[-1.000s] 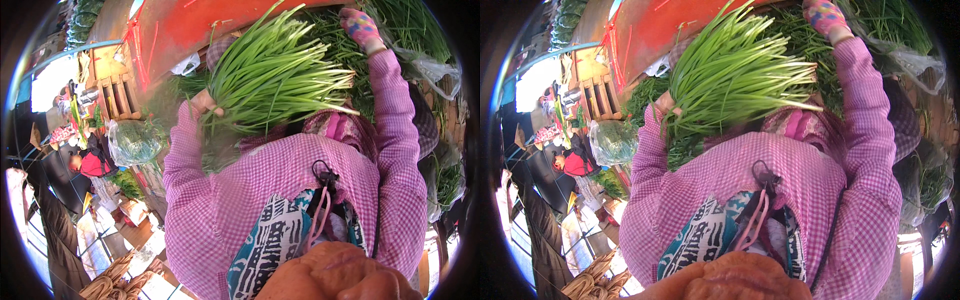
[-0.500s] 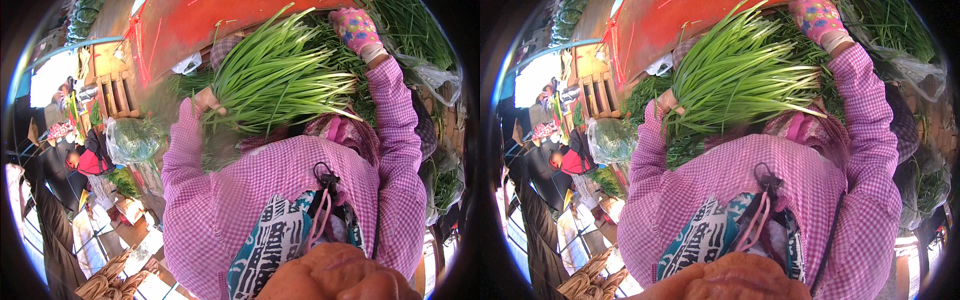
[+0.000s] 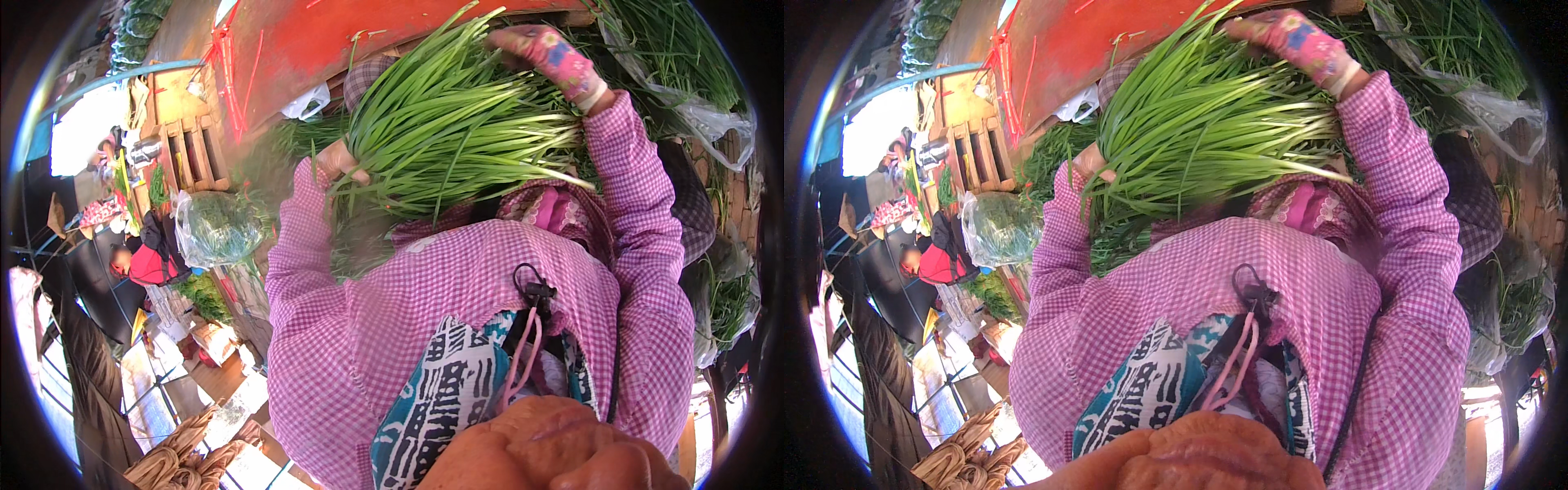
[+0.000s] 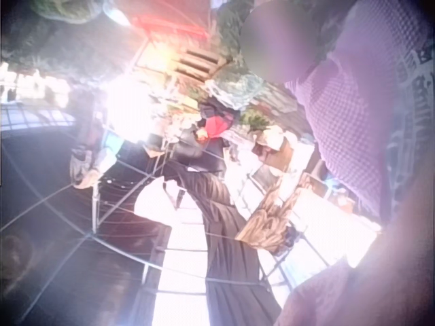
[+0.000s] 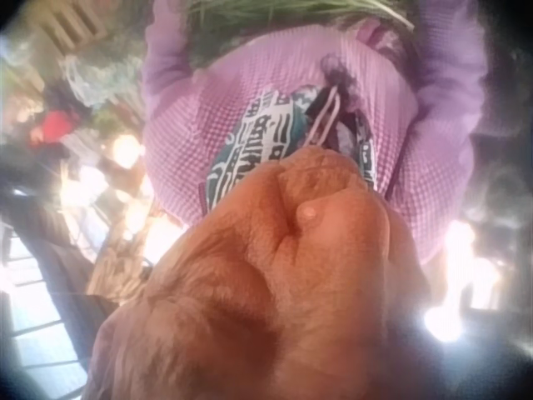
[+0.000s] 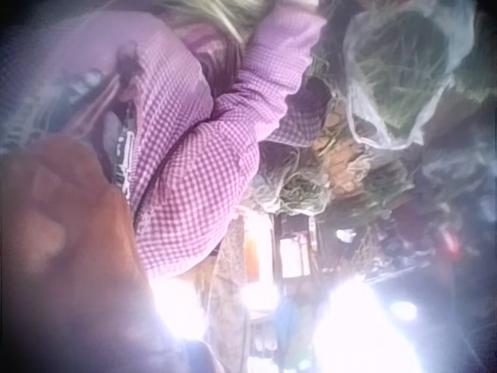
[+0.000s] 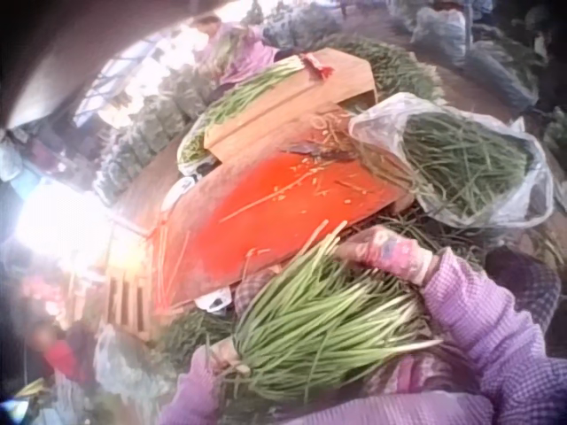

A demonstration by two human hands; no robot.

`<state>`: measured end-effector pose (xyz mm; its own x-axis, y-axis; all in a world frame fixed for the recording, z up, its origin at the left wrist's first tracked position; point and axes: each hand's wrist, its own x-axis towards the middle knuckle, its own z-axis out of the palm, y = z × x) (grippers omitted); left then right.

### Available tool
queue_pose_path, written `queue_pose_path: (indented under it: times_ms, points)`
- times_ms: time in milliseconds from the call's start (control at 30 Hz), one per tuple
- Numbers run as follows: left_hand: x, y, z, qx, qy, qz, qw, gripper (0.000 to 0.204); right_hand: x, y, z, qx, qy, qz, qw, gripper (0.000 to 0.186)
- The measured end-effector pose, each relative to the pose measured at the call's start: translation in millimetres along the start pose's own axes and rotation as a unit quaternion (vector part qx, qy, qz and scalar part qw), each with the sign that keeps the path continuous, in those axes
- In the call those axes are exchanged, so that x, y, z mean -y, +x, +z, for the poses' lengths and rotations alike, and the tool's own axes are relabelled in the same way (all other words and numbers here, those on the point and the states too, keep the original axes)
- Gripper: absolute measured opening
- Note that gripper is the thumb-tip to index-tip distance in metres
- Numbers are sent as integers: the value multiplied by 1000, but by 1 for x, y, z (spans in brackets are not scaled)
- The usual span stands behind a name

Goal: The person gathers green leafy vegetables, aligns them into a neat bunch, and ties them with a red rubber band. The person repeats this process to create multiple tied bundles.

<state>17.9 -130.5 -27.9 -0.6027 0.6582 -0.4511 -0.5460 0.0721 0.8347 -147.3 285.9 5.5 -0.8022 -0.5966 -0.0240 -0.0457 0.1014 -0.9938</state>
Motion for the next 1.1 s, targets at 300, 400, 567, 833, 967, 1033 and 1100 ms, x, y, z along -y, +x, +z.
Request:
queue_pose_path:
  times_ms: [300,400,567,833,967,1033,1100]
  points:
    - [-5,-2,-1,-20,122,-32,992,100,-4,7,17,96,60,29,993,25]
    - [-18,-1,12,-28,65,-66,995,102,-10,-6,-3,13,5,-39,999,22]
    - [-24,-1,25,-45,-64,-81,994,106,-39,-42,-64,-96,3,147,984,29]
    - [-21,3,21,-25,-75,-21,997,90,-19,-34,-74,-131,-441,-183,869,43]
    - [-20,5,18,-43,-46,-4,998,85,10,63,-13,-16,-523,-291,801,30]
    - [-15,-4,13,-40,-30,-62,997,98,-6,82,3,142,-558,-154,803,29]
    - [8,-9,15,-40,-5,38,998,104,-42,86,-7,190,-532,-288,773,23]
